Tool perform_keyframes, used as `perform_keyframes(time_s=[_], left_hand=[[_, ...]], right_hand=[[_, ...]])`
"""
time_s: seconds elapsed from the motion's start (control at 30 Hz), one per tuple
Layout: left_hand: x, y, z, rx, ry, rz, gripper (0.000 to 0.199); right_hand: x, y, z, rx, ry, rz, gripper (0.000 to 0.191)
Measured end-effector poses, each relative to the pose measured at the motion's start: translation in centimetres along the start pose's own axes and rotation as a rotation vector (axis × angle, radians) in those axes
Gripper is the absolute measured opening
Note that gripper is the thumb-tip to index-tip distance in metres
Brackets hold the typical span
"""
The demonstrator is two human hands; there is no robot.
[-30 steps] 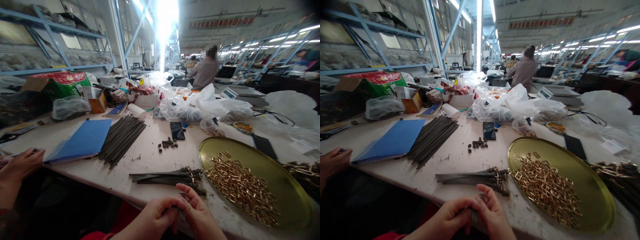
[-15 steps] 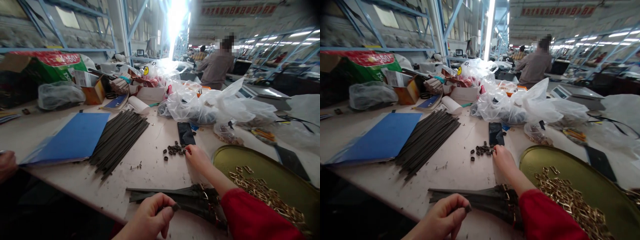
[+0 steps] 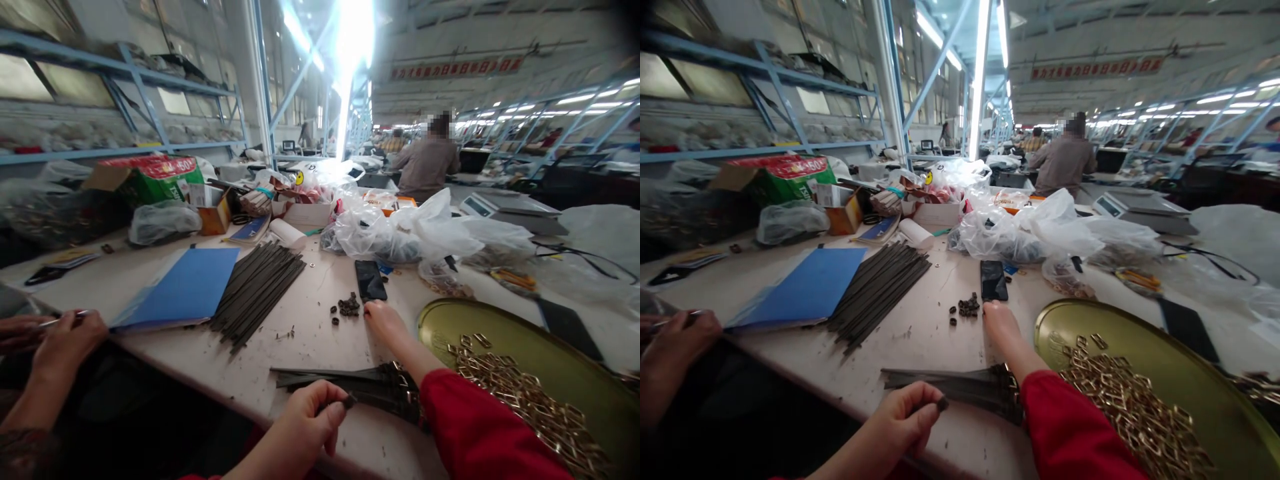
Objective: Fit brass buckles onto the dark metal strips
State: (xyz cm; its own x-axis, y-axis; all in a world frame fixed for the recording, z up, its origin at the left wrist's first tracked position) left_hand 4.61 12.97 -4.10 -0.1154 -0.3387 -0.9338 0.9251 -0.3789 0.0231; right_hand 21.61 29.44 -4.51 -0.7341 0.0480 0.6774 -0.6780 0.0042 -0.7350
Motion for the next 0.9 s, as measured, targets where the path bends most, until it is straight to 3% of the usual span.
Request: perform_keyframes(time_s=[0.1, 0.2, 0.33, 0.5, 0.67, 0.9], left_hand=[[-0.1, -1.0, 0.5, -0.047, 0.026, -0.010, 0.024], [-1.4, -1.4, 0.5, -0.076, 0.065, -0.056, 0.022], [-3.5, -0.5, 0.1, -0.054, 0.090, -0.131, 0.022], [-3.9, 1.2, 0.0, -0.024, 0.095, -0.196, 0.024], [-3.0, 1.9, 1.3, -0.005, 0.081, -0.203, 0.027], [-4.6, 3.3, 3.5, 0.029, 0.127, -0.545, 0.026]], right_hand=[[-0.3, -0.3, 1.9, 0.053, 0.052, -0.234, 0.012], [0.4, -0.1, 5.8, 0.147, 0.112, -0.528, 0.019], [2.5, 0.5, 12.1, 0.246, 0.184, -0.863, 0.036], [4.9, 1.4, 17.0, 0.309, 0.277, -1.289, 0.028], [4.9, 1.1, 18.7, 0.290, 0.242, -1.224, 0.030], [5.1, -1.4, 19.6, 0.183, -0.038, -0.629, 0.019]])
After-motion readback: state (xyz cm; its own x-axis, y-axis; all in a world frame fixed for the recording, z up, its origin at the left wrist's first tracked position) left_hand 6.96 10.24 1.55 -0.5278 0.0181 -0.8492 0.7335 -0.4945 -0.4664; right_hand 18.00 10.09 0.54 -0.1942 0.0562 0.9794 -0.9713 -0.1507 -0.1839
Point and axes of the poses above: each hand's wrist, its own z-axis away from the middle knuckle, its own y-axis out of the palm, x = y × z, the point moved 10 cm from there along -z, towards the middle knuckle, and after that the axes turned 1 degree about -x, right-handed, at the moved point
